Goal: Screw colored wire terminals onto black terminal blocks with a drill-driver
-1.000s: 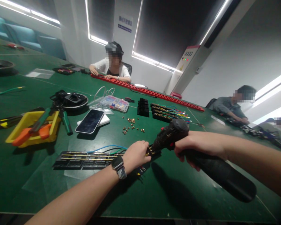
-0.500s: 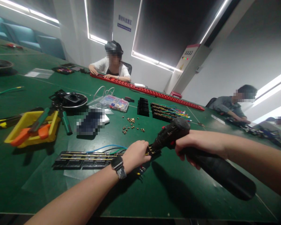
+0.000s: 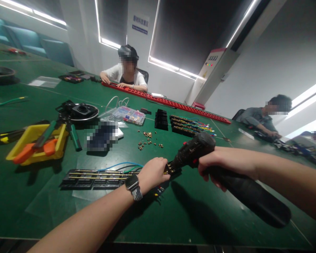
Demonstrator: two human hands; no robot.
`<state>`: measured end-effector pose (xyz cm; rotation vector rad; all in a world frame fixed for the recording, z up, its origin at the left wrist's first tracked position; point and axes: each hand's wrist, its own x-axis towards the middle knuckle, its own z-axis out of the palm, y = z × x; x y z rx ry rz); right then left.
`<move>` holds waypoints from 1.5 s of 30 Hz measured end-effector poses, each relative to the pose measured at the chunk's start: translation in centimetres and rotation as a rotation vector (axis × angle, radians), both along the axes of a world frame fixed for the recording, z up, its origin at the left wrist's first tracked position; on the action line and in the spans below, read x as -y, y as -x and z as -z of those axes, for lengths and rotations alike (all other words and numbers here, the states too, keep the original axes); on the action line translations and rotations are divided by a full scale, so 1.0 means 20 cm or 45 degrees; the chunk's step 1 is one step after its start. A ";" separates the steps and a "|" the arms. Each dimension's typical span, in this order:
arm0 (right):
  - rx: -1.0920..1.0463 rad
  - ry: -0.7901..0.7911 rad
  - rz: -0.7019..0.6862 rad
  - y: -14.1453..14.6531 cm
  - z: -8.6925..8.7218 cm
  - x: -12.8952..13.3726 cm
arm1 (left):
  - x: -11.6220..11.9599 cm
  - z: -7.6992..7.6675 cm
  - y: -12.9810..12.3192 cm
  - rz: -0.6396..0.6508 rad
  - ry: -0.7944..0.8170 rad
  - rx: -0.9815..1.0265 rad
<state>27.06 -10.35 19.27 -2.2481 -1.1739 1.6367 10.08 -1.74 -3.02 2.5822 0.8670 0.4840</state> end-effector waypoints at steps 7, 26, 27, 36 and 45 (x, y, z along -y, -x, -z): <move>0.000 -0.003 -0.009 -0.01 0.00 0.01 | 0.00 -0.01 0.00 -0.006 0.047 -0.018; 0.008 0.000 -0.005 0.01 0.00 0.01 | -0.01 0.02 0.00 0.011 -0.010 0.030; 0.008 0.001 -0.010 0.01 0.00 0.01 | -0.01 0.02 0.00 0.010 -0.012 0.032; -0.016 0.027 -0.054 0.00 0.01 0.01 | 0.00 0.02 0.00 -0.006 0.002 0.043; -0.040 -0.014 -0.014 -0.02 0.02 0.01 | -0.01 0.02 0.00 -0.005 0.008 0.063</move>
